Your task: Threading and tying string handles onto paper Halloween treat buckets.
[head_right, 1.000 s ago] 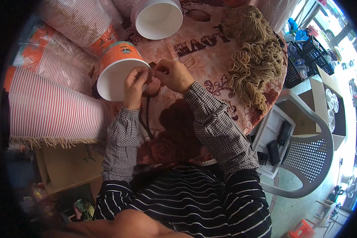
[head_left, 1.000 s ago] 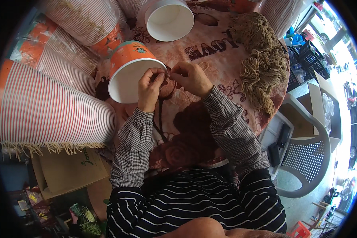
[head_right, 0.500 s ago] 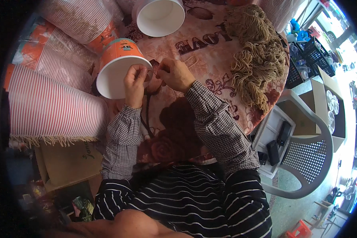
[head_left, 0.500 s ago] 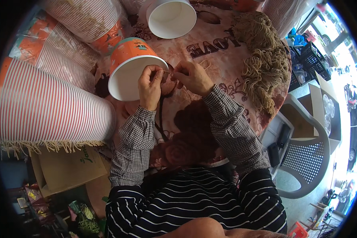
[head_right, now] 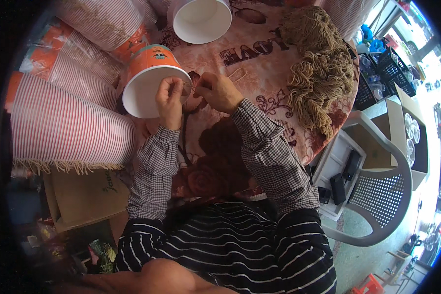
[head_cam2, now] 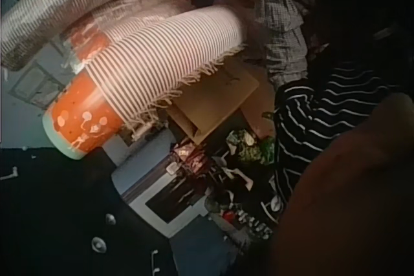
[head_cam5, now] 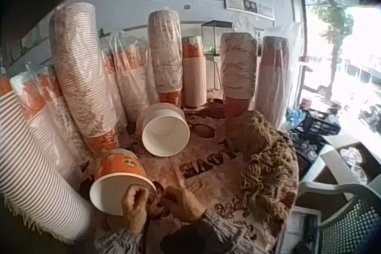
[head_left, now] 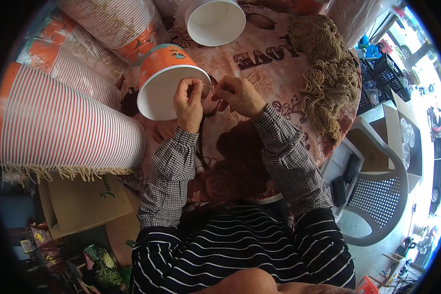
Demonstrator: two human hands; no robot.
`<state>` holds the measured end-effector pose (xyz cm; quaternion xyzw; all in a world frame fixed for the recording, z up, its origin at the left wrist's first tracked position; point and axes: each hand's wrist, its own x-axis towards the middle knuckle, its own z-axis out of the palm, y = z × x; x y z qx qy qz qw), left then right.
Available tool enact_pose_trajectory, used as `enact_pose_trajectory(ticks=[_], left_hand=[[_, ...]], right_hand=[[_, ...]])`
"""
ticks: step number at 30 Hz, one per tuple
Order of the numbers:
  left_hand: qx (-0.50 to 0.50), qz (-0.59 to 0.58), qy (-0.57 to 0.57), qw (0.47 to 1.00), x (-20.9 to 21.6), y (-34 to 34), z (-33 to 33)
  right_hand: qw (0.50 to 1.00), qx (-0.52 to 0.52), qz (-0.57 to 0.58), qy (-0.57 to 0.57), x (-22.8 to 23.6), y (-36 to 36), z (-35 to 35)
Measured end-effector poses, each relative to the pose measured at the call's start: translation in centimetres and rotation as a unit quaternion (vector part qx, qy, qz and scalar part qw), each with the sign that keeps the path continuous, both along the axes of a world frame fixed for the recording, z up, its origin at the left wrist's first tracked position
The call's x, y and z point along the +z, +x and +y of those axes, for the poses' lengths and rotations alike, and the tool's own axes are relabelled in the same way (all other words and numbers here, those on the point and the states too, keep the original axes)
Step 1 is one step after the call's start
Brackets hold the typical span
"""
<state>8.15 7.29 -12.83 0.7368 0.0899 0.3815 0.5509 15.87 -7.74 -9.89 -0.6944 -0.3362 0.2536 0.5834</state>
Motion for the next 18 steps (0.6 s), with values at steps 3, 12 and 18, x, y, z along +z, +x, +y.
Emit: enact_pose_trajectory(ticks=[3, 12, 18], left_hand=[[-0.004, -0.001, 0.018, 1.0, 0.2, 0.0, 0.7], [-0.157, -0.002, -0.046, 0.986, 1.9, -1.2, 0.9], [0.057, 0.09, 0.294, 0.95, 1.6, -0.8, 0.0]], right_hand=[[0.997, 0.024, 0.069, -0.011, 0.5, 0.2, -0.5], [1.0, -0.02, -0.011, 0.009, 0.8, 2.5, -2.3], [0.988, -0.003, 0.101, 0.12, 1.2, 2.3, -2.5]])
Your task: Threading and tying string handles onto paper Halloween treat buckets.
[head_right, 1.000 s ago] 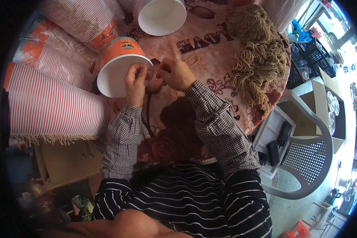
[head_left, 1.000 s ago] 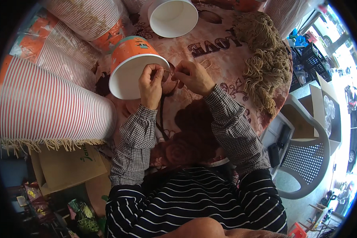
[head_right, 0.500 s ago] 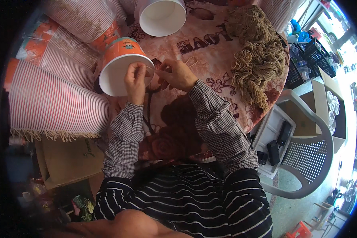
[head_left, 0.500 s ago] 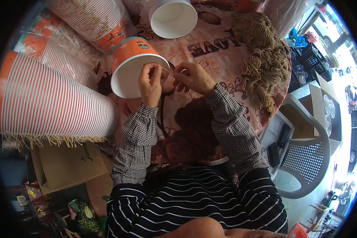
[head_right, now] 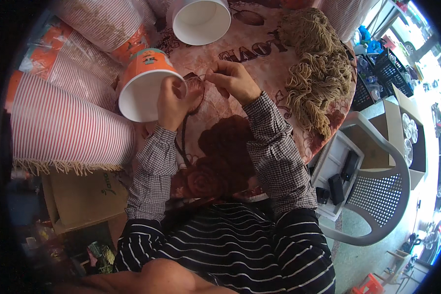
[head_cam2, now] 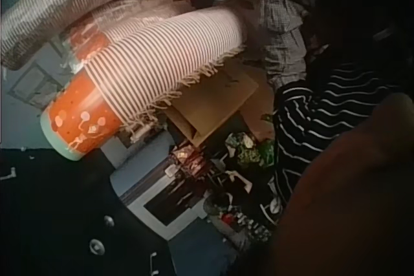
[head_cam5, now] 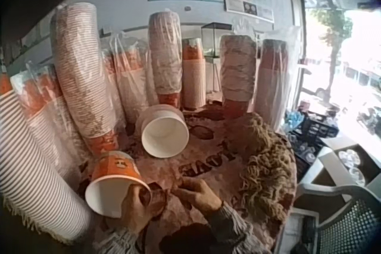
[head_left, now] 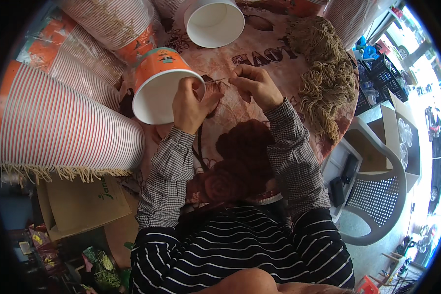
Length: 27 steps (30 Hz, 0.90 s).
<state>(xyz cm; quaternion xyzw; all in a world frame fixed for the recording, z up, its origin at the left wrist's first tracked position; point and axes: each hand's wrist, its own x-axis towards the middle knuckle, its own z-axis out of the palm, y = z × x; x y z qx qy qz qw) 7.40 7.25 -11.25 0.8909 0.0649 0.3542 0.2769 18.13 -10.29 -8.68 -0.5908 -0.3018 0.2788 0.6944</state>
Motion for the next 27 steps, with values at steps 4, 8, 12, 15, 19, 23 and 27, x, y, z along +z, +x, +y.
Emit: enact_pose_trajectory(ticks=[4, 8, 12, 15, 19, 23, 27], left_hand=[[-0.019, 0.005, 0.056, 0.998, -0.8, 0.4, 0.3], [0.007, -0.118, 0.12, 0.986, 0.2, 0.3, 0.6], [0.027, -0.135, 0.139, 0.981, 1.3, 0.1, 0.8], [0.037, -0.198, 0.146, 0.969, 1.7, 0.1, 1.1], [0.091, -0.257, 0.209, 0.939, 2.5, -0.4, 1.7], [0.107, -0.262, 0.258, 0.924, 3.1, -1.4, 1.9], [0.097, -0.229, 0.297, 0.922, 3.3, -1.6, 1.2]], right_hand=[[0.997, 0.057, 0.035, 0.047, 0.4, -0.3, -0.2], [0.993, 0.061, 0.068, 0.08, -0.1, 0.2, -0.4], [0.994, 0.092, 0.029, 0.051, 0.0, -0.7, -0.1], [0.988, 0.147, 0.016, 0.052, -0.7, -0.7, 0.2], [0.983, 0.176, 0.007, 0.052, -0.7, -0.6, 0.0], [0.984, 0.177, 0.007, 0.034, -0.3, -1.0, 0.3], [0.982, 0.188, -0.006, 0.033, -0.5, -0.9, 0.4]])
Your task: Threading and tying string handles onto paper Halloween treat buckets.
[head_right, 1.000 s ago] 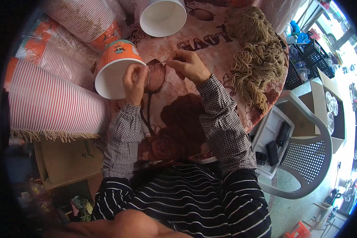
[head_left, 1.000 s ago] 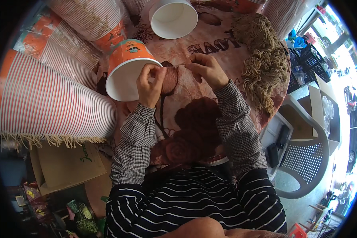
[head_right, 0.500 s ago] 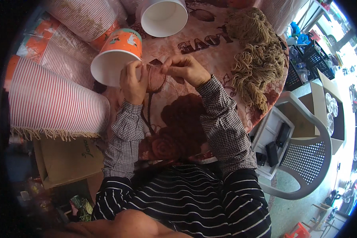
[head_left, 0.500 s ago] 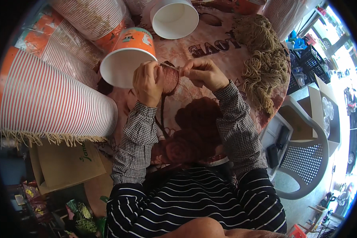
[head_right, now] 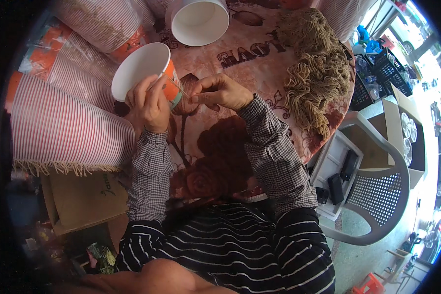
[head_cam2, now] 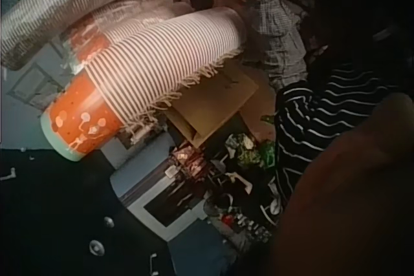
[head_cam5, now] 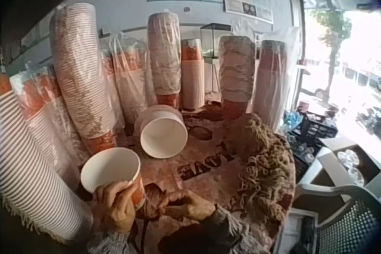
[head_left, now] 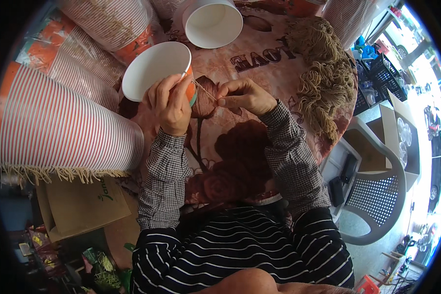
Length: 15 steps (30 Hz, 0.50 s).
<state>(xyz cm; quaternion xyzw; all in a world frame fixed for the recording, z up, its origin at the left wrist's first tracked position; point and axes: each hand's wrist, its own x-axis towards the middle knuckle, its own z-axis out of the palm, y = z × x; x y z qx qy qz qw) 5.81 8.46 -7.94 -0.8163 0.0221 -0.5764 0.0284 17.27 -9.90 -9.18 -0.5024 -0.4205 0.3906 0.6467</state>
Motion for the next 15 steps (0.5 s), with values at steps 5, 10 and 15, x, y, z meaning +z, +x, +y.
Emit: enact_pose_trajectory(ticks=[5, 10, 15], left_hand=[[-0.037, 0.013, -0.005, 0.999, -0.4, -0.1, -1.5], [-0.037, 0.03, 0.004, 0.999, -0.4, -0.1, -1.9], [-0.042, 0.038, 0.003, 0.998, -0.9, 0.0, -1.5]], right_hand=[[1.0, -0.003, -0.002, -0.004, 0.4, -0.4, 0.1], [0.999, -0.016, 0.011, 0.026, 0.0, -0.2, 0.1], [0.999, -0.001, 0.011, 0.031, 0.8, -0.7, -0.1]])
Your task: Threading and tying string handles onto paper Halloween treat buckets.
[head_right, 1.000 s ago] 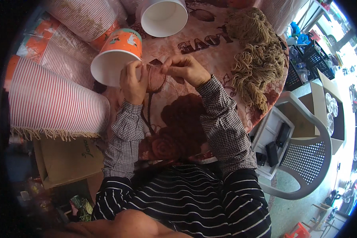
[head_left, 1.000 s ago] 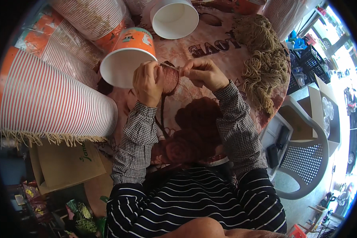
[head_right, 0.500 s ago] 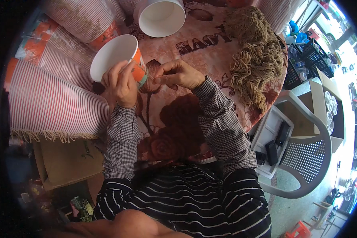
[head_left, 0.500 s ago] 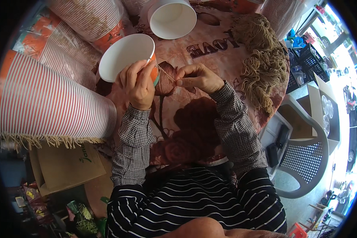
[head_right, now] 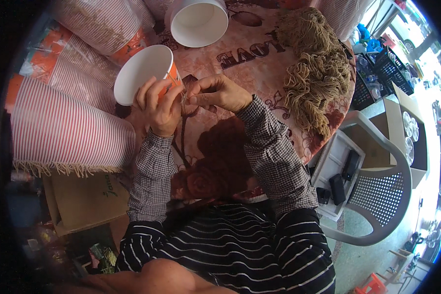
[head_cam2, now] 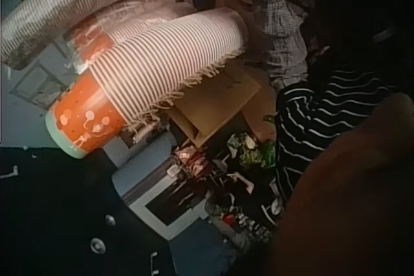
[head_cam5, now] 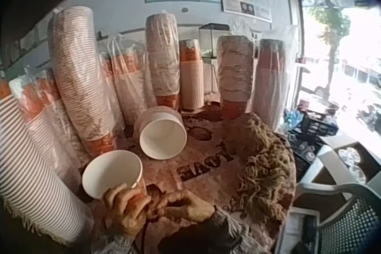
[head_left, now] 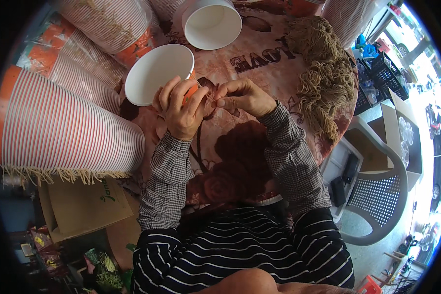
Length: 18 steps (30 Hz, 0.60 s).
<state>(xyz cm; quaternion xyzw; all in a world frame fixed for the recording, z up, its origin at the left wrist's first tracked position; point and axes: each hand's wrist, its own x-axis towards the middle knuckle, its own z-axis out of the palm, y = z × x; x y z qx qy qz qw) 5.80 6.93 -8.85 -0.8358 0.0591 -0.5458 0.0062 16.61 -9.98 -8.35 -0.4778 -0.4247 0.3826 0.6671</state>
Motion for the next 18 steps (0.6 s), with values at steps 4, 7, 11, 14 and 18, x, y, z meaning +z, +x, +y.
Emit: enact_pose_trajectory(ticks=[4, 7, 11, 14, 18], left_hand=[[0.01, -0.01, -0.012, 1.0, 0.4, -0.1, -0.1], [0.017, -0.016, -0.019, 1.0, 0.4, -0.2, 0.1], [0.02, -0.022, -0.021, 0.999, 0.9, -0.4, -0.2], [0.023, -0.028, -0.027, 0.999, 1.3, -0.3, 0.2], [0.048, -0.053, -0.047, 0.996, 1.5, -0.4, 2.2]], right_hand=[[0.998, 0.006, -0.048, -0.027, 0.2, 0.0, 0.0], [0.998, 0.006, -0.057, -0.03, 0.7, -0.5, 0.0], [0.997, 0.024, -0.066, -0.015, 0.9, -0.5, 0.0], [0.997, 0.026, -0.066, -0.033, 1.1, -0.4, -0.4], [0.989, 0.12, -0.082, -0.036, 1.5, -0.8, -0.6]])
